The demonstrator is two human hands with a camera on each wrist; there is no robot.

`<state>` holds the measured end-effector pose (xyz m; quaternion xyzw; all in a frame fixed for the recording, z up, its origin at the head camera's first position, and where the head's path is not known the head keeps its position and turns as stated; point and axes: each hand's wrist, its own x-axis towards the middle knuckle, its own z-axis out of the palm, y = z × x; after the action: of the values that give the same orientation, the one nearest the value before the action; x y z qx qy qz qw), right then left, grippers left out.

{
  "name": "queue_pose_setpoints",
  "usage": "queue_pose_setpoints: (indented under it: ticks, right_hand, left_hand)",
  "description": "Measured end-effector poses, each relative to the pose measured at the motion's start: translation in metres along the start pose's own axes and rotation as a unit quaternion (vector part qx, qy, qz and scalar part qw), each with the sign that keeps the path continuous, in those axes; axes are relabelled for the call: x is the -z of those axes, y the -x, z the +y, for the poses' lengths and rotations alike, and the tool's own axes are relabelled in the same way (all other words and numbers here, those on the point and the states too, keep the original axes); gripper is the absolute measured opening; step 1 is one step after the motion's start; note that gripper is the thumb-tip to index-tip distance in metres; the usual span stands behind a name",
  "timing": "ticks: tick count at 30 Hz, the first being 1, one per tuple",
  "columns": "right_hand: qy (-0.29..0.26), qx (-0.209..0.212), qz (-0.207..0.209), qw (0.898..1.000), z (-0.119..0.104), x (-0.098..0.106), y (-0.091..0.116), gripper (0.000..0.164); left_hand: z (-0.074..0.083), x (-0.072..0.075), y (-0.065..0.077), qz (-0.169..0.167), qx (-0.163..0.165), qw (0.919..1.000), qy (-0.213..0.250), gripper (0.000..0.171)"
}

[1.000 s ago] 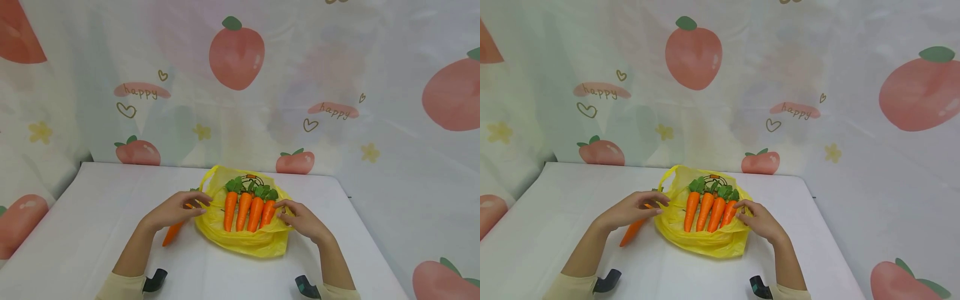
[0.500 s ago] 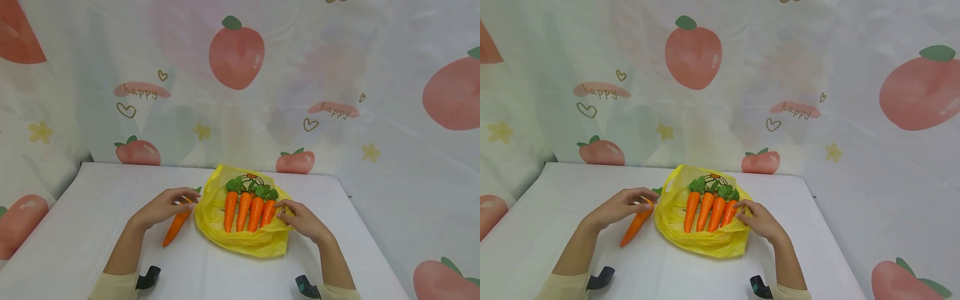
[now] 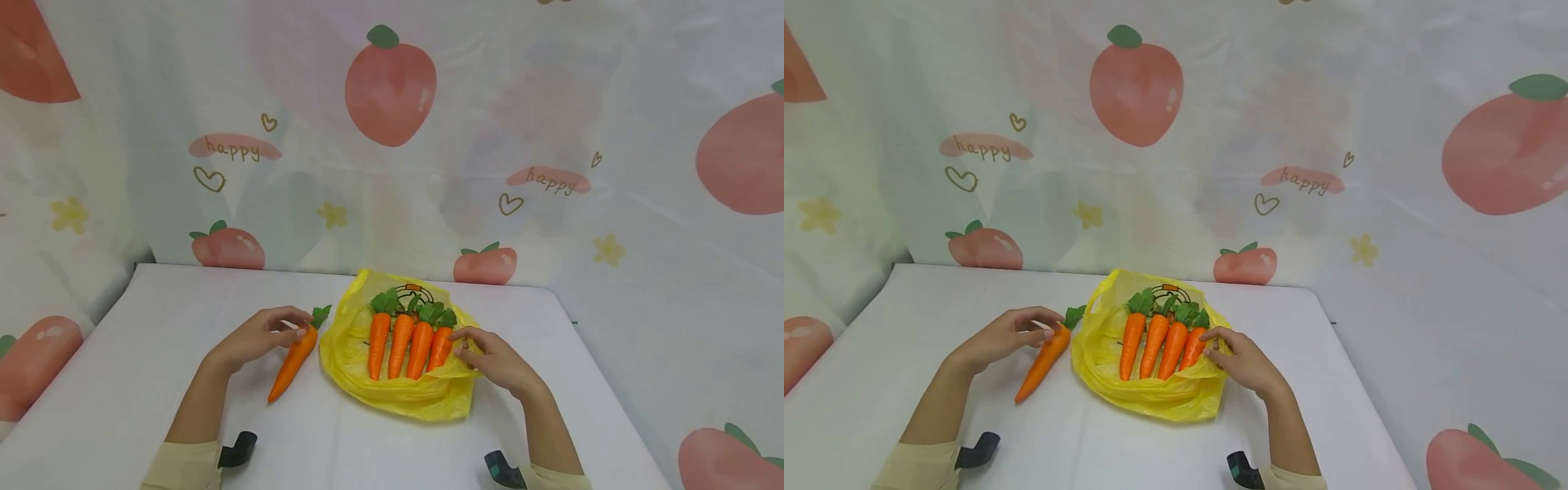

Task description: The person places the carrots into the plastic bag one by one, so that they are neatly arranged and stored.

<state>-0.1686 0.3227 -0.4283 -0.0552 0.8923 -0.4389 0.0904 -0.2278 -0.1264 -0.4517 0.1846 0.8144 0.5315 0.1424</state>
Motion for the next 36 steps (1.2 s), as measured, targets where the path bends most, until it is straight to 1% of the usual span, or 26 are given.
queue_pose_setpoints:
  ticks: [3, 11, 14, 17, 19, 22, 27, 33, 36]
  right_hand:
    - [-0.001, 0.001, -0.002, 1.000, 0.000, 0.001, 0.000, 0.028]
    - [-0.003, -0.006, 0.001, 1.000, -0.001, 0.000, 0.000, 0.028]
    - [-0.002, -0.005, 0.002, 1.000, -0.001, 0.000, -0.001, 0.028]
    - [-0.001, -0.005, 0.003, 1.000, -0.001, 0.000, -0.001, 0.028]
    - [0.001, -0.005, 0.005, 1.000, -0.001, 0.000, -0.001, 0.027]
    - [0.003, -0.007, 0.005, 1.000, -0.001, -0.001, -0.001, 0.027]
    - [0.004, -0.006, 0.005, 1.000, -0.001, -0.001, 0.000, 0.026]
    - [0.001, -0.001, 0.002, 1.000, -0.002, -0.001, 0.000, 0.027]
    - [-0.001, -0.001, 0.000, 1.000, -0.001, 0.000, 0.000, 0.027]
  left_hand:
    - [-0.005, 0.003, 0.000, 0.005, 0.006, 1.0000, 0.005, 0.034]
    - [-0.011, 0.010, 0.004, 0.029, 0.035, 0.9989, 0.009, 0.033]
    - [-0.013, 0.010, 0.005, 0.033, 0.058, 0.9977, 0.008, 0.033]
    - [-0.015, 0.009, 0.004, 0.028, 0.081, 0.9963, 0.005, 0.035]
    - [-0.017, 0.008, 0.004, 0.021, 0.089, 0.9958, 0.002, 0.035]
    - [-0.019, 0.007, 0.003, -0.001, 0.082, 0.9966, 0.004, 0.039]
    - [-0.021, 0.006, 0.003, -0.026, 0.069, 0.9972, 0.009, 0.042]
    - [-0.019, 0.002, 0.001, -0.040, 0.068, 0.9968, -0.006, 0.044]
    - [-0.019, -0.001, 0.000, -0.044, 0.058, 0.9971, -0.021, 0.045]
